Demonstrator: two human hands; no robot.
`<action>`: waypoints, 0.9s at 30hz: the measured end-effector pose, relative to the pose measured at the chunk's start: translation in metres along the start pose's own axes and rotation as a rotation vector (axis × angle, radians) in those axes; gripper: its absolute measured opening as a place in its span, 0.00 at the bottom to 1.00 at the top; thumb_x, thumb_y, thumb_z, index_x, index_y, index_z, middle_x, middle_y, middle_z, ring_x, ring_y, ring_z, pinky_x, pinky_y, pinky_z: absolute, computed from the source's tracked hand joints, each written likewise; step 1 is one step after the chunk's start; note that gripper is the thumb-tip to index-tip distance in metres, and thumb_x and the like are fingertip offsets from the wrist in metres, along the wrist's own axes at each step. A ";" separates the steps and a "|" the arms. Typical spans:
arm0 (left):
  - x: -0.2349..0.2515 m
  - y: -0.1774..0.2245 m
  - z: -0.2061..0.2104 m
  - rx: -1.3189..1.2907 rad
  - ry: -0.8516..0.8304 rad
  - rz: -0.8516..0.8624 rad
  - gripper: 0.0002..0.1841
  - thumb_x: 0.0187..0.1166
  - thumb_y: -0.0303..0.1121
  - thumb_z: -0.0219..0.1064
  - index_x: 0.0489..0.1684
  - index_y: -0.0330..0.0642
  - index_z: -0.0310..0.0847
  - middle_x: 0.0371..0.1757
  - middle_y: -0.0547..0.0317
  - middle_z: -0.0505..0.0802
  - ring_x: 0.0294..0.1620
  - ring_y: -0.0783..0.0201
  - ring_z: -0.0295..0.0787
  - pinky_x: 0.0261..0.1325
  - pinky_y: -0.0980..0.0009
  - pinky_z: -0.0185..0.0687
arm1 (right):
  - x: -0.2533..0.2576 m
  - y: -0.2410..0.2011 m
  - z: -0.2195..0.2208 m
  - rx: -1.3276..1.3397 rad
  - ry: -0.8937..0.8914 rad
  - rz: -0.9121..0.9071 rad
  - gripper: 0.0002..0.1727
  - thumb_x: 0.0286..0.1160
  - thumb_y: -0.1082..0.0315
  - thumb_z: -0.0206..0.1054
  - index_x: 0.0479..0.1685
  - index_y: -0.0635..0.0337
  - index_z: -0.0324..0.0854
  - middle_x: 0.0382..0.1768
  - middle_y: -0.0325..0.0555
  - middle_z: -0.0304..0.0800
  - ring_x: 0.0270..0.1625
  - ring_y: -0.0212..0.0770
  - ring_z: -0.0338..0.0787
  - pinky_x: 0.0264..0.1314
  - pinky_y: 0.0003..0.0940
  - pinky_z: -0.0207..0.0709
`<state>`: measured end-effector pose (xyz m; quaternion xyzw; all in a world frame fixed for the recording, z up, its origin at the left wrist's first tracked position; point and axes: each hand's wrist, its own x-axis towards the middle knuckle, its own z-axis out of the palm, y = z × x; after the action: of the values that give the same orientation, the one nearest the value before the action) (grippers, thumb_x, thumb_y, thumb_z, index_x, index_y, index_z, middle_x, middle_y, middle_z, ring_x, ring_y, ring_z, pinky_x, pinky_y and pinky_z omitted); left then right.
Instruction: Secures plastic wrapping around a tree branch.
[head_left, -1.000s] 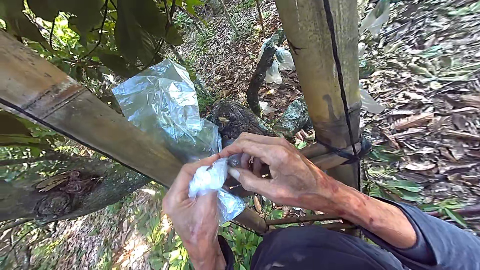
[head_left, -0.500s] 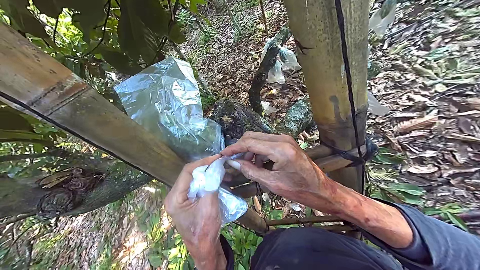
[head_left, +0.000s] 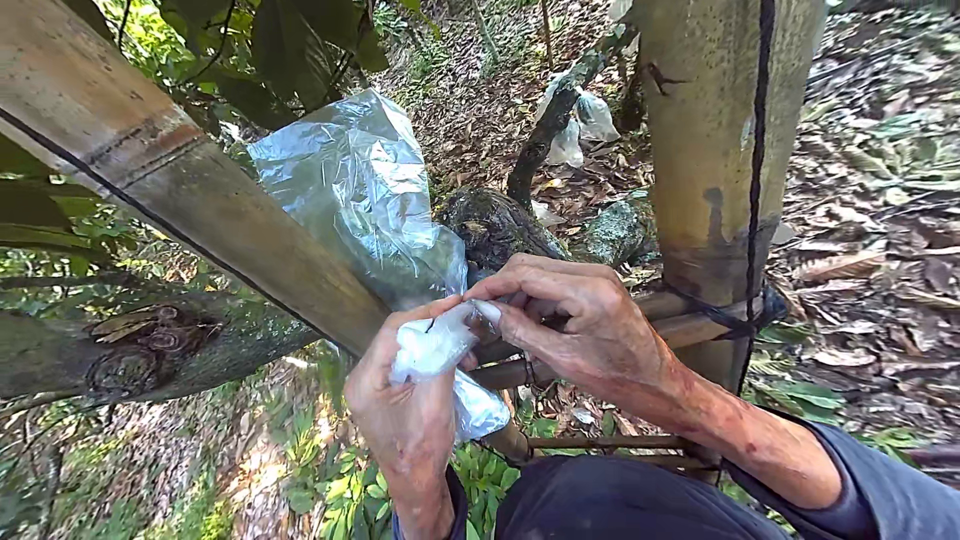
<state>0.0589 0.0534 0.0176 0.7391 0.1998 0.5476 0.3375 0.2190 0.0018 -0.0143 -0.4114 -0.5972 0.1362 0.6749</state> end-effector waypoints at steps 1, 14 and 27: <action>0.001 0.001 0.001 -0.002 0.012 0.007 0.08 0.69 0.17 0.73 0.44 0.26 0.88 0.35 0.51 0.96 0.24 0.65 0.90 0.26 0.71 0.91 | 0.000 -0.001 0.000 0.015 -0.003 0.013 0.10 0.82 0.66 0.68 0.49 0.60 0.91 0.38 0.36 0.90 0.30 0.20 0.84 0.28 0.12 0.80; 0.000 -0.006 -0.003 0.050 -0.061 0.146 0.06 0.71 0.20 0.71 0.41 0.34 0.91 0.43 0.53 0.97 0.37 0.63 0.95 0.39 0.69 0.95 | 0.002 -0.002 0.011 -0.223 0.153 0.040 0.08 0.81 0.64 0.68 0.43 0.58 0.90 0.25 0.32 0.88 0.24 0.20 0.83 0.27 0.13 0.78; 0.003 -0.005 -0.015 0.345 -0.220 0.348 0.06 0.73 0.22 0.72 0.42 0.32 0.92 0.48 0.48 0.96 0.55 0.62 0.93 0.59 0.71 0.90 | 0.004 -0.002 0.015 -0.225 0.167 0.057 0.08 0.83 0.64 0.66 0.45 0.57 0.88 0.24 0.32 0.87 0.23 0.21 0.82 0.25 0.14 0.77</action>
<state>0.0457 0.0629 0.0189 0.8639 0.1222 0.4718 0.1269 0.2061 0.0092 -0.0113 -0.5114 -0.5384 0.0529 0.6677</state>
